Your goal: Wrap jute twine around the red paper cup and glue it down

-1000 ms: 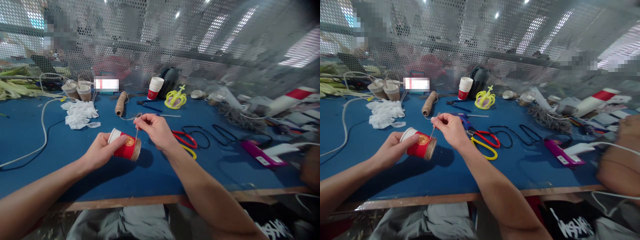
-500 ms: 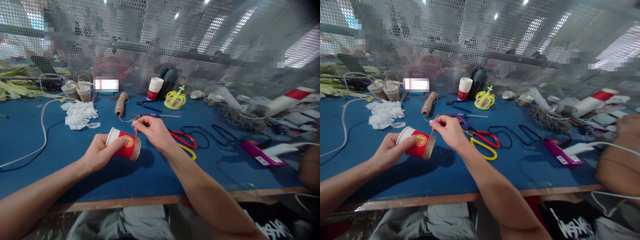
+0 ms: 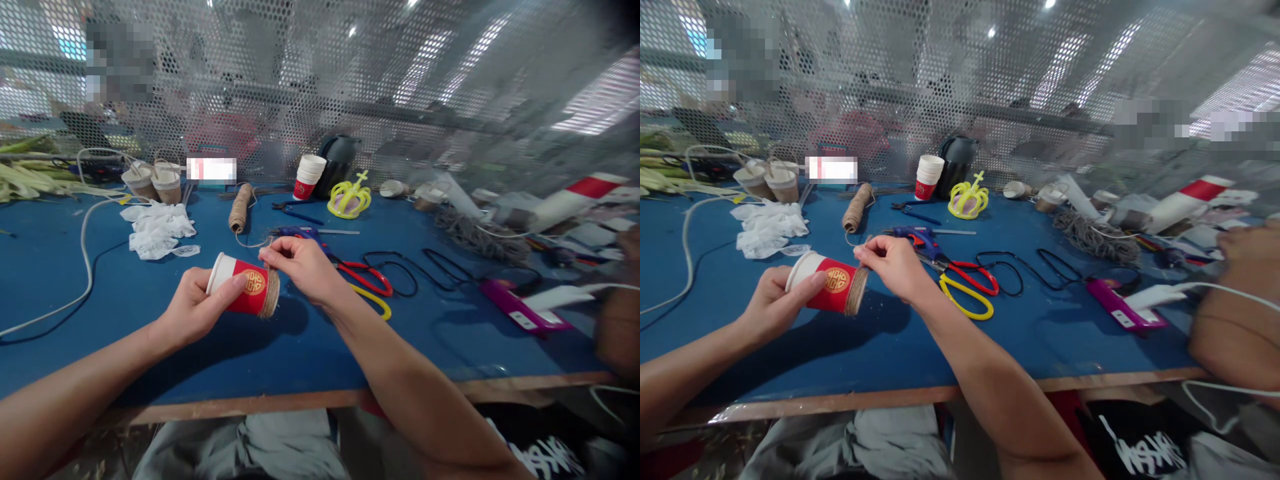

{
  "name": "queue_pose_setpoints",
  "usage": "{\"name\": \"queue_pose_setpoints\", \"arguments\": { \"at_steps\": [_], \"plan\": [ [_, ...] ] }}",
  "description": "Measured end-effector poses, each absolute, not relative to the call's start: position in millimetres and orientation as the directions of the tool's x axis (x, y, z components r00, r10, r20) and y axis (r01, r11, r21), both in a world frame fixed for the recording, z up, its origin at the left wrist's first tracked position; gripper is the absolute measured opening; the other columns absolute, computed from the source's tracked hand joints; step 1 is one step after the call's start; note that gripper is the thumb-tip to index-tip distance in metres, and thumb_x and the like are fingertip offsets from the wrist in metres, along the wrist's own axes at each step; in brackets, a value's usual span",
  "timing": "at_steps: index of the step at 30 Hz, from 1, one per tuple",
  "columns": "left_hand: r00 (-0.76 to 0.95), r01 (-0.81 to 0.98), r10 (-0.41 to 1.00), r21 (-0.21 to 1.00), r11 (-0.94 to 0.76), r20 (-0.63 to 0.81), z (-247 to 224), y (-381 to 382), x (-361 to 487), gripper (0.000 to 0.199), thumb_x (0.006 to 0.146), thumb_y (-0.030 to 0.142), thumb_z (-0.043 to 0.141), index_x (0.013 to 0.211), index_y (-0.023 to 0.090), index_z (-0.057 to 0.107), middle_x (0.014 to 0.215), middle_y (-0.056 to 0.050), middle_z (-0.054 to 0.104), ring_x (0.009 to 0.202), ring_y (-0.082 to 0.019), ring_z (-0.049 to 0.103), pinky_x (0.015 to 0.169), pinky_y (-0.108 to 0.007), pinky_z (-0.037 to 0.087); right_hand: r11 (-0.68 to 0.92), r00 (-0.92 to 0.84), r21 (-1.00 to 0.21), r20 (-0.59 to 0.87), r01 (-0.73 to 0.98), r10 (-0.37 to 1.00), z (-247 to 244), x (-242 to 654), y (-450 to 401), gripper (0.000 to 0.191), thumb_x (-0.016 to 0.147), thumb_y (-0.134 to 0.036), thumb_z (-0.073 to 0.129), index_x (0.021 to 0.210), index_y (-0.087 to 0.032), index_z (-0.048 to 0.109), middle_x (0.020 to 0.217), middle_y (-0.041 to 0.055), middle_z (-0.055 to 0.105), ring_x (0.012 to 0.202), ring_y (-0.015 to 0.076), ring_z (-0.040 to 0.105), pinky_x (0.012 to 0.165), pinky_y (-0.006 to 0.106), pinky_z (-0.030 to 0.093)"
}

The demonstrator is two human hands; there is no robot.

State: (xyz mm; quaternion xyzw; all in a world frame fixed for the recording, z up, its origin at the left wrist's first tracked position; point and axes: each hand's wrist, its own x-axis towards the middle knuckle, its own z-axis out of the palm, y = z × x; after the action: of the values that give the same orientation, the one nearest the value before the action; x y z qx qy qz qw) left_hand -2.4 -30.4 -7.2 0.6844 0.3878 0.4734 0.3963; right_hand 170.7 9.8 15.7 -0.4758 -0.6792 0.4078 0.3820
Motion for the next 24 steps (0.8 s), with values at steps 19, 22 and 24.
{"name": "queue_pose_setpoints", "arguments": {
  "at_steps": [19, 22, 24],
  "plan": [
    [0.13, -0.076, 0.987, 0.993, -0.087, 0.097, -12, -27, 1, 0.036, 0.07, 0.04, 0.061, 0.047, 0.013, 0.053, 0.042, 0.005, 0.039, 0.041, -0.005, 0.028, 0.039, -0.019, 0.023, 0.168, -0.274, -0.888, 0.049, 0.429, 0.96, 10, 169, 14, 0.022, 0.075, -0.032, 0.056, 0.064, -0.014, 0.057, 0.056, -0.0029, 0.052, 0.051, 0.0084, 0.043, 0.052, 0.023, 0.034],
    [0.082, -0.198, 0.997, 0.98, 0.009, 0.007, -10, -23, 4, 0.032, 0.068, 0.041, 0.063, 0.053, 0.013, 0.059, 0.045, 0.004, 0.048, 0.043, -0.006, 0.036, 0.043, -0.018, 0.03, 0.184, -0.226, -0.786, 0.059, 0.59, 0.972, 7, 172, 20, 0.022, 0.078, -0.033, 0.053, 0.065, -0.015, 0.057, 0.058, 0.0004, 0.057, 0.052, 0.0106, 0.049, 0.052, 0.024, 0.037],
    [0.042, -0.267, 0.997, 0.961, 0.07, -0.061, -7, -20, 6, 0.029, 0.064, 0.04, 0.066, 0.059, 0.012, 0.062, 0.051, 0.002, 0.056, 0.047, -0.007, 0.044, 0.047, -0.018, 0.035, 0.181, -0.166, -0.75, 0.097, 0.636, 0.981, 9, 174, 20, 0.022, 0.08, -0.033, 0.051, 0.067, -0.016, 0.055, 0.061, 0.003, 0.061, 0.054, 0.0122, 0.054, 0.054, 0.026, 0.04]
  ]
}}
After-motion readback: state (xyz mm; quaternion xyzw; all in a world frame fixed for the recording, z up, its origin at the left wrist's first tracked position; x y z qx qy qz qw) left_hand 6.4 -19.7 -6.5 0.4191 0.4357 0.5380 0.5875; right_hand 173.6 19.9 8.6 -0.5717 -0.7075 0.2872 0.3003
